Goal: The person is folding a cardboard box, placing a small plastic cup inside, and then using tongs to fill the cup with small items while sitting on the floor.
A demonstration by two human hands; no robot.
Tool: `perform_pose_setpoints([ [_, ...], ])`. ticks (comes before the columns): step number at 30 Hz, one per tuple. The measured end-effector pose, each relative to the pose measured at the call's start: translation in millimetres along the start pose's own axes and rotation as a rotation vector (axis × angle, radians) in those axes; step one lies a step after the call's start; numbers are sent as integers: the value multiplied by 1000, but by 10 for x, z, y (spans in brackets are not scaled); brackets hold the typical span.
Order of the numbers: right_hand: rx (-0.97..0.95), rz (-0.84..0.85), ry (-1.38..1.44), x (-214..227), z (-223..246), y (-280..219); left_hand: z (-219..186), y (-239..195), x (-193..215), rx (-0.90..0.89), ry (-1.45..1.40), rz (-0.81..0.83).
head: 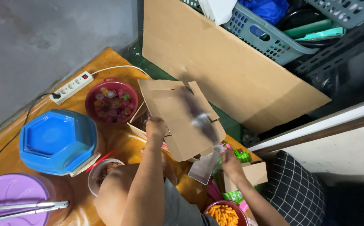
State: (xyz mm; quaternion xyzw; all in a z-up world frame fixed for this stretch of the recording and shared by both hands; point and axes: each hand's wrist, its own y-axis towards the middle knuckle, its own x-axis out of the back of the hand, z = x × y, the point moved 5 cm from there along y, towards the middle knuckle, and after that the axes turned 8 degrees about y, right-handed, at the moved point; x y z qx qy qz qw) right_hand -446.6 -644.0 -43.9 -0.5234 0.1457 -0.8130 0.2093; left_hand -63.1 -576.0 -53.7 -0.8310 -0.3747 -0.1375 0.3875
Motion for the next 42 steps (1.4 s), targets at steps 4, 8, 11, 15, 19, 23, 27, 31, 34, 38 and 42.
perform_pose_setpoints([
  [4, -191, -128, 302, 162, -221, 156, -618, -944, 580, -53, 18, -12],
  [8, -238, -104, 937, 318, 381, -313, -562, -955, 532, -76, -59, -61],
  [11, -238, -87, 1187, 355, 722, -404, -552, -908, 409, -105, -59, -21],
  [15, -260, -215, 1330, 98, 270, 101, -543, -936, 378, -141, 70, 45],
  [19, -190, -239, 1293, 302, 308, 223, -884, -1336, 796, -186, 181, 88],
  [23, -102, -354, 1305, 861, 631, -9, -1021, -1233, 774, -289, 448, 137],
  [27, -1, -472, 1380, 1646, 1162, -442, -1112, -1502, 937, -397, 15, 261],
  [31, 128, -443, 1430, 2245, 1288, -459, -1135, -1529, 802, -374, 88, 336],
  [34, 174, -503, 1478, 2533, 1690, -713, -1125, -1438, 632, -837, 384, -109],
  [38, 457, -395, 1346, 2688, 2248, -921, -1258, -1543, 822, -926, 216, -349],
  [42, 535, -361, 1125, 2469, 2460, -869, -1210, -1527, 1097, -449, -76, -152],
])
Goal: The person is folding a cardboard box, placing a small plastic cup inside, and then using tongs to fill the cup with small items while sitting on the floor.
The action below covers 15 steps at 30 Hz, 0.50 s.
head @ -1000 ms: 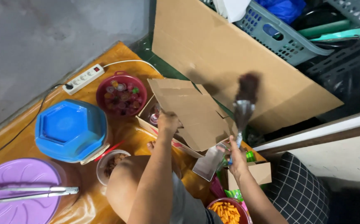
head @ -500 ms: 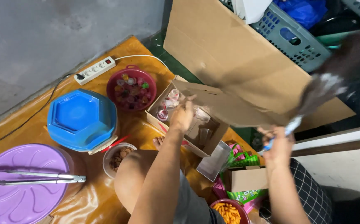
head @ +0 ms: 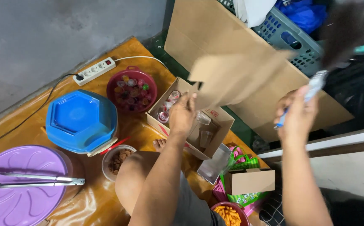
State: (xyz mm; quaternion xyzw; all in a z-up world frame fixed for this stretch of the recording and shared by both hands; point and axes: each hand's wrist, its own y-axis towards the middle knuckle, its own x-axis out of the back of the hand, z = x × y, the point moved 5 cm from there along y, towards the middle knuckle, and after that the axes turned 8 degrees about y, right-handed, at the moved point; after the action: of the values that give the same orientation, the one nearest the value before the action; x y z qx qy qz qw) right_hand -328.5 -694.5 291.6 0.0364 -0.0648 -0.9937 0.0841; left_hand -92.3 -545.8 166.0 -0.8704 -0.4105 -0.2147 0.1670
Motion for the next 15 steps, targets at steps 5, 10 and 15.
perform_pose_setpoints([
  [5, -75, 117, -511, -111, -970, -489, 161, 80, 11, 65, -43, -105],
  [10, -53, 504, -853, -252, -1642, -1099, 1202, 525, -484, 373, -72, -163],
  [15, -300, 540, -1263, 261, -2594, -598, 973, 212, -200, 546, 111, -145],
])
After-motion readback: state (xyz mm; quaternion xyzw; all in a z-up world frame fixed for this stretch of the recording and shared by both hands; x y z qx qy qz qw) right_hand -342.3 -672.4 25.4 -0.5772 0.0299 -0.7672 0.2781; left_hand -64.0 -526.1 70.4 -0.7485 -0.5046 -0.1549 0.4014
